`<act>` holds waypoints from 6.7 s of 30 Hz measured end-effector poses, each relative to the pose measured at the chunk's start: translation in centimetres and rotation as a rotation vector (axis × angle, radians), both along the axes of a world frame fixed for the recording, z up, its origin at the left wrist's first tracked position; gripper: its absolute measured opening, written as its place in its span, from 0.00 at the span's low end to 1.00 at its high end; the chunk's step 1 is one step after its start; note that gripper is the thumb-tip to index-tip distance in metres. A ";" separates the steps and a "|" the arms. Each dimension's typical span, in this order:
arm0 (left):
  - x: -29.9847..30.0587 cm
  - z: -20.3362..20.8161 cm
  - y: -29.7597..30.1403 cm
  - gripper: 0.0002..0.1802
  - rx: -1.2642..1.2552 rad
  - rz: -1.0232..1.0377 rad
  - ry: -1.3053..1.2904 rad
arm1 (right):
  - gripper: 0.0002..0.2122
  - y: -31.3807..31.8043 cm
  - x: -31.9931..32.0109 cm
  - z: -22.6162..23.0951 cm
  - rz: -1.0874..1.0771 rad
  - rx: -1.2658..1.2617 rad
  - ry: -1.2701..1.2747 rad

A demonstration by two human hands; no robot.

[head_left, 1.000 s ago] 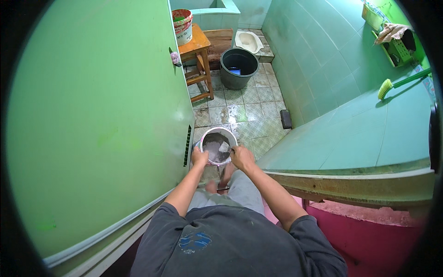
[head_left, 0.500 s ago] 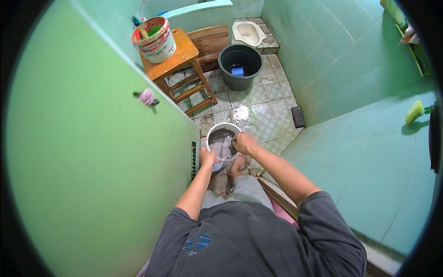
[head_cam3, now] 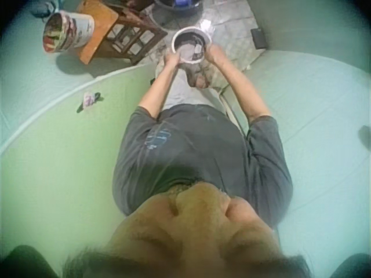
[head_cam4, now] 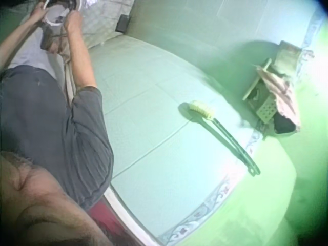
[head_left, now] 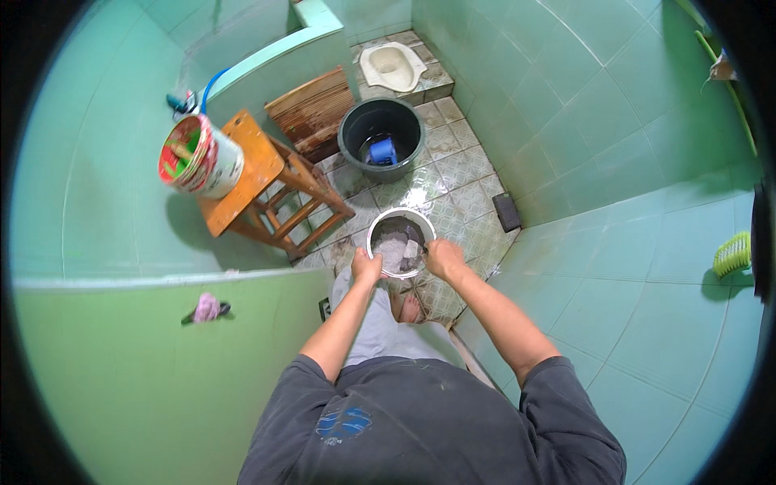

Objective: The person prepares a small batch of cement by pouring water from a blue scoop into a bucket containing grey powder and stirring it with a trowel. They then add more dry powder from a plastic bag and continue mixing the contents until a thick consistency is achieved.

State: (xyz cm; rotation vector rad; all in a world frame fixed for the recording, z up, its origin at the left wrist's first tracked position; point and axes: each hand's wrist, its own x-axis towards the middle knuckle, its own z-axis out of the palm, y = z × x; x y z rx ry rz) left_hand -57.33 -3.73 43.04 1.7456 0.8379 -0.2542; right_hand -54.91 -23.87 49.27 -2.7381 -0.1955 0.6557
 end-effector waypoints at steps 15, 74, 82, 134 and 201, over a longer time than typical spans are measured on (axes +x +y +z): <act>20.5 -17.1 -8.7 0.15 0.129 -0.434 -0.009 | 0.14 -8.2 13.6 -6.4 -0.426 -0.004 0.107; 60.0 -41.1 -3.8 0.27 0.669 -0.850 0.022 | 0.11 -24.7 45.4 -47.8 0.073 -0.115 -0.083; 61.6 -48.2 -5.2 0.26 0.978 -1.006 0.381 | 0.10 -25.1 45.0 -48.1 0.033 -0.169 -0.054; 59.9 -41.1 -29.1 0.08 -0.887 -0.014 -0.794 | 0.21 -26.8 45.0 -49.2 -0.029 -0.117 -0.047; 50.2 -38.9 -26.5 0.14 -0.563 -0.345 -0.299 | 0.15 -30.0 46.6 -56.2 -0.080 0.277 -0.121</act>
